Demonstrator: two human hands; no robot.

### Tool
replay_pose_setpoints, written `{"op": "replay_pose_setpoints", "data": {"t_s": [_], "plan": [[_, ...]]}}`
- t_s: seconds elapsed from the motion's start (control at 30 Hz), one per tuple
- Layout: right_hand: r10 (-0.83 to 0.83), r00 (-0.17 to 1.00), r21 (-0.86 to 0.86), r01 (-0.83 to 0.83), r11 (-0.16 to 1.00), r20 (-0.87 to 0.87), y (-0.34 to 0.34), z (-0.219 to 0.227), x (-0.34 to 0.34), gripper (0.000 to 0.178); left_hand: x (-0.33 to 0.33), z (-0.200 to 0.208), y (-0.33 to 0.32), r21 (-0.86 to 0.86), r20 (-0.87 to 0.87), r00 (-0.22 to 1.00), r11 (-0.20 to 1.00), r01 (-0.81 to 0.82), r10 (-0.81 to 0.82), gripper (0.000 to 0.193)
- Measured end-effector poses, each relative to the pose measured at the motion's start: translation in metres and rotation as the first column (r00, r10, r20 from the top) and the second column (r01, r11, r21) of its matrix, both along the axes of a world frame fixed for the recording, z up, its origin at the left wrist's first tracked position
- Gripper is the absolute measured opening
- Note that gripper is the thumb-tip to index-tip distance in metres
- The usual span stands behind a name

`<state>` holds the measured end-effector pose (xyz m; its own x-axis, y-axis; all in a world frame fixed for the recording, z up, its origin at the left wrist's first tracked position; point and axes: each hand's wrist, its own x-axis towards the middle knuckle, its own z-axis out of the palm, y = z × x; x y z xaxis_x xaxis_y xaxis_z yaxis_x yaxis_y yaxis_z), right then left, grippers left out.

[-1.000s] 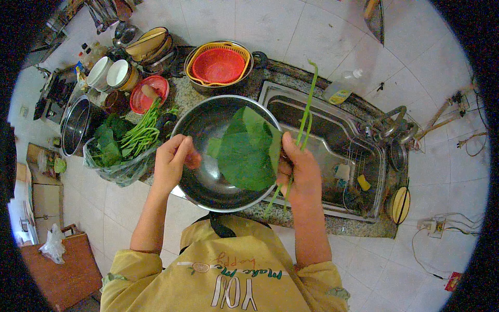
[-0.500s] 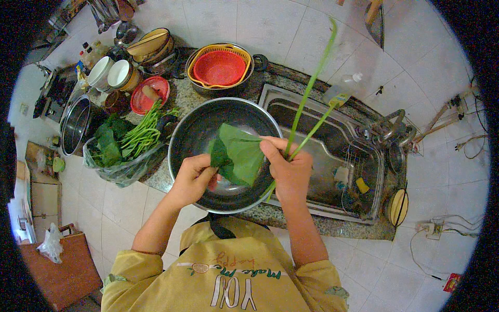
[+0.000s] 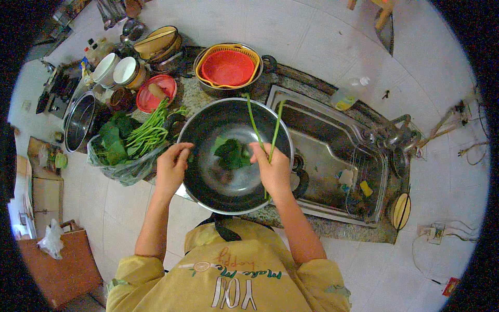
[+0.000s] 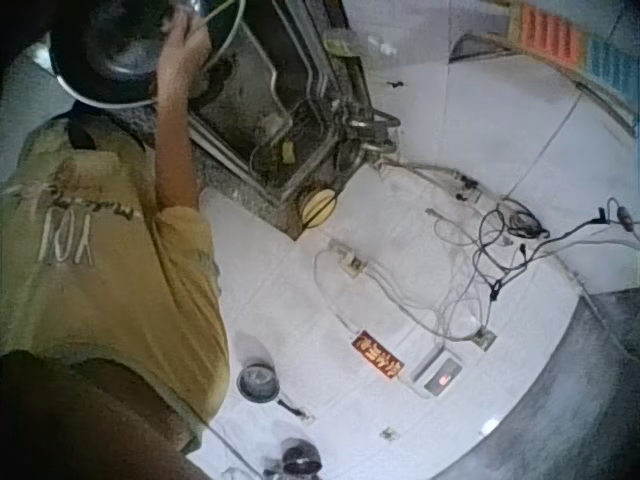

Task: The person stands at a kitchen counter and repeatedly picks up long-stemmed green vegetables. They use their hands to pull the leaves off the stems, placing the leaves into a metal bowl and discarding the stems into a red colander. The process is repetitive and involves handling the vegetables one by one.

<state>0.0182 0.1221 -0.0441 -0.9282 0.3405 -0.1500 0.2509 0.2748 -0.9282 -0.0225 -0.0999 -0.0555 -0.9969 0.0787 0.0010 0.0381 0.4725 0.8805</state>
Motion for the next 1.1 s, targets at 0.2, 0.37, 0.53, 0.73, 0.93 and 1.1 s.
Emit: {"op": "replay_pose_setpoints", "data": {"t_s": [0.2,0.37,0.53,0.73,0.93,1.1], "plan": [[0.000,0.985,-0.245,-0.043,0.969,-0.171,0.011,0.008,0.028,0.027,-0.003,-0.004,0.007,0.196,0.183,0.973,0.975,0.102,-0.139,0.015],[-0.080,0.979,-0.359,0.008,0.933,-0.186,0.033,0.045,0.050,0.025,-0.004,0.000,0.038,0.412,0.178,0.904,0.863,0.292,-0.390,0.015],[-0.251,0.895,-0.297,0.142,0.944,-0.370,0.071,0.061,0.081,0.045,-0.003,0.015,0.107,0.454,0.117,0.845,0.785,0.421,-0.522,0.010],[-0.461,0.871,-0.367,0.378,0.850,-0.170,0.100,0.066,0.119,0.049,-0.014,0.019,0.226,-0.083,-0.208,0.586,0.612,0.787,-0.783,0.029],[-0.228,0.948,-0.210,0.181,0.961,-0.224,0.114,0.039,0.136,0.027,-0.016,0.024,0.256,0.844,0.202,0.552,0.429,0.321,-0.809,0.053],[-0.006,0.993,-0.007,0.005,1.000,-0.116,0.120,0.029,0.124,0.024,-0.014,0.066,0.234,0.978,0.172,0.604,0.210,-0.008,-0.779,0.053]]}}
